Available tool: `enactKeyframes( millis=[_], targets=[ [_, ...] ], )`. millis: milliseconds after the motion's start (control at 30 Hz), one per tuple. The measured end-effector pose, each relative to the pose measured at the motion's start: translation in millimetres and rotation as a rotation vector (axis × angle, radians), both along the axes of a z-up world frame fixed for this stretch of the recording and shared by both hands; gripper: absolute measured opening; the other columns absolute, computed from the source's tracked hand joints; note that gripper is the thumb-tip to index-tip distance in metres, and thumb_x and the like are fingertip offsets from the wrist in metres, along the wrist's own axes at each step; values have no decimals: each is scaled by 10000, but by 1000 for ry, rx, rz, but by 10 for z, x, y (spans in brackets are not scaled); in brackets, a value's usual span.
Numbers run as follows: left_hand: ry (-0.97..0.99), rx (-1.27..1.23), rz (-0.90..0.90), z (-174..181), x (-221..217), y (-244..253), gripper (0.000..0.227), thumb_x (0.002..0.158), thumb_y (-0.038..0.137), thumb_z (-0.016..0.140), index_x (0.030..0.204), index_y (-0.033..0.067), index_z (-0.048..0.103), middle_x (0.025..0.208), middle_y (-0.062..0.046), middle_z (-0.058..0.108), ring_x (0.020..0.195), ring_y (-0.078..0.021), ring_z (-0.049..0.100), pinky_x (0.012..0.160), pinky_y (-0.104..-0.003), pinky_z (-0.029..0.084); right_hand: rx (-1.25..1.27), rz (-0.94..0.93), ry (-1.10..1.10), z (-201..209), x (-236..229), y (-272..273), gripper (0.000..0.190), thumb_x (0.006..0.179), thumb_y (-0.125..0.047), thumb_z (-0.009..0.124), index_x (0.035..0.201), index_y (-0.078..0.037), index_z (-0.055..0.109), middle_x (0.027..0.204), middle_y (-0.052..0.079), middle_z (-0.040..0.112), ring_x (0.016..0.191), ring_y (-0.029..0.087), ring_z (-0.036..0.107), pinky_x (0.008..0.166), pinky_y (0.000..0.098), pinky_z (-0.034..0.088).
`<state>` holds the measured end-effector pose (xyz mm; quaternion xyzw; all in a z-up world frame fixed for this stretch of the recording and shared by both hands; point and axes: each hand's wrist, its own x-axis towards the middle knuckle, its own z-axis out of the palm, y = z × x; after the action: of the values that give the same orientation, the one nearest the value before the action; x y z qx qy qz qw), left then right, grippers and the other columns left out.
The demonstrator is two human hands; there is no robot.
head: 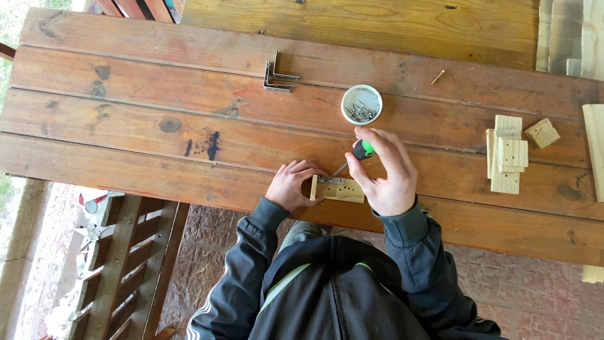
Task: The person attaches a metal bracket to a small wooden block using a screwdriver and screws. They then flip the block and attach a second bracket to the opposite side.
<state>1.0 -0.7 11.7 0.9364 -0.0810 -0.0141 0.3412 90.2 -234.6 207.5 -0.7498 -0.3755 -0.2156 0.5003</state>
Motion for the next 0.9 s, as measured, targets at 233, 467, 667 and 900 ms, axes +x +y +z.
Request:
enactKeyframes(
  millis=[233, 467, 667, 900],
  targets=[
    [3, -4, 17, -120, -19, 27, 717, 727, 636, 942, 1381, 377, 802, 1381, 76, 760, 1305, -229, 710, 988, -432, 551, 57, 67, 11, -178, -23, -39, 399, 995, 55, 904, 1389, 40, 842, 1226, 215, 815, 1031, 366, 846, 892, 502, 685],
    [-27, 9, 12, -159, 3, 4, 722, 707, 636, 949, 1367, 393, 789, 1372, 93, 752, 1318, -208, 700, 979, -414, 539, 149, 59, -26, -227, 44, -193, 416, 967, 140, 917, 1360, 160, 782, 1179, 274, 784, 985, 394, 856, 840, 479, 724],
    [-33, 7, 14, -158, 4, 0, 718, 701, 644, 945, 1354, 383, 796, 1358, 90, 760, 1297, -212, 707, 965, -413, 536, 216, 60, 38, -308, -4, -199, 425, 969, 163, 896, 1369, 186, 757, 1202, 280, 754, 997, 393, 869, 802, 446, 774],
    [-53, 13, 33, -230, -12, 0, 739, 693, 674, 944, 1350, 364, 806, 1355, 94, 762, 1283, -196, 712, 965, -394, 525, 363, -98, 310, -599, 33, -562, 517, 1040, 126, 867, 1467, 64, 582, 1307, 240, 708, 1111, 391, 836, 927, 545, 787]
  ],
)
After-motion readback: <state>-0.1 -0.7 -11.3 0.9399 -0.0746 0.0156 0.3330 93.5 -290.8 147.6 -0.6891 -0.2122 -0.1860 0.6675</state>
